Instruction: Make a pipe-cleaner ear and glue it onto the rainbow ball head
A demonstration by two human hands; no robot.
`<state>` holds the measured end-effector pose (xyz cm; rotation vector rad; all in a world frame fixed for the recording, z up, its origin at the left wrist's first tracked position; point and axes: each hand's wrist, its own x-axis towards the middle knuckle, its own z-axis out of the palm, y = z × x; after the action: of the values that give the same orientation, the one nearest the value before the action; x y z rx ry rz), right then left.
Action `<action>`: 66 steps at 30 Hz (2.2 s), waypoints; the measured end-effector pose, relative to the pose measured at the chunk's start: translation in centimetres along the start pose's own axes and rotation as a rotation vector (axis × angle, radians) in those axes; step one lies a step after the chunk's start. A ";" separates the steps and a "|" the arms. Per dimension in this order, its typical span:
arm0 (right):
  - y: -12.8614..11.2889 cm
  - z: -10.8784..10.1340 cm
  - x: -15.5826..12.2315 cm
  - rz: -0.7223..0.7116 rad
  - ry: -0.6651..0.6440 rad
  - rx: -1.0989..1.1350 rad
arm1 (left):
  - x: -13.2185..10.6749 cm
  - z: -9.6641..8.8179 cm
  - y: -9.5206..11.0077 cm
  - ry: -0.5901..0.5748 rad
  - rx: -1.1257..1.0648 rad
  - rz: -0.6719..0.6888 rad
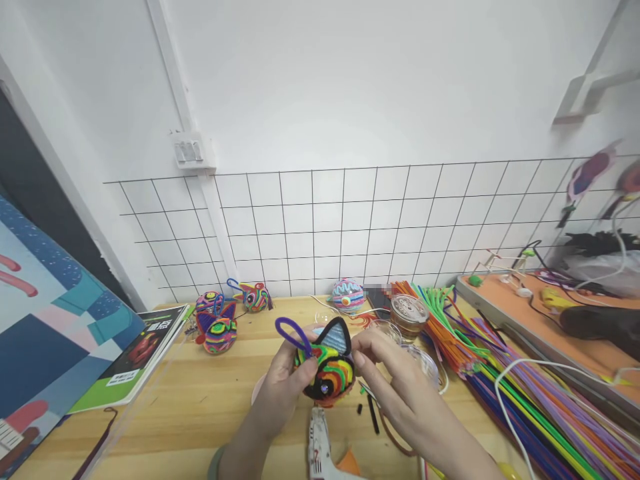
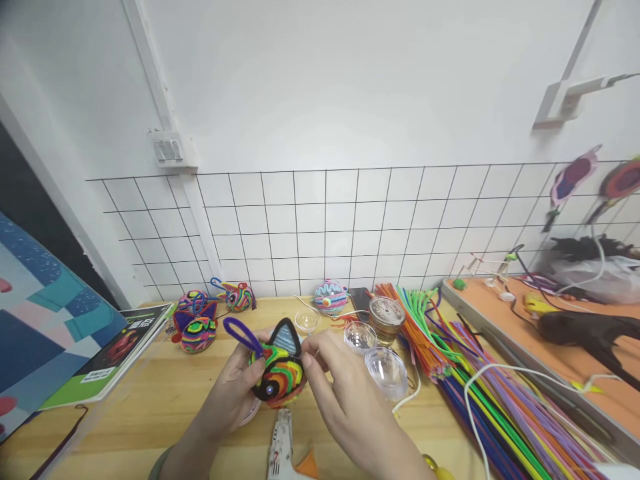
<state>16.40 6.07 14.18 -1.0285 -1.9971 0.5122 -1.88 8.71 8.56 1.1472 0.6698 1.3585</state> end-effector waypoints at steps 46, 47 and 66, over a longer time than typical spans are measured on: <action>0.6 0.2 0.0 0.076 -0.046 -0.110 | 0.0 -0.6 -0.5 -0.129 -0.070 -0.056; 0.5 0.1 0.0 0.090 -0.051 -0.094 | 0.0 -0.6 -0.5 -0.141 -0.076 -0.064; 0.7 0.0 0.0 0.075 -0.063 -0.051 | 0.1 -0.4 -0.4 -0.175 -0.124 -0.097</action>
<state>16.78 6.48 13.71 -1.1347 -2.0420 0.5417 -2.05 8.90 8.12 1.1058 0.5016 1.1858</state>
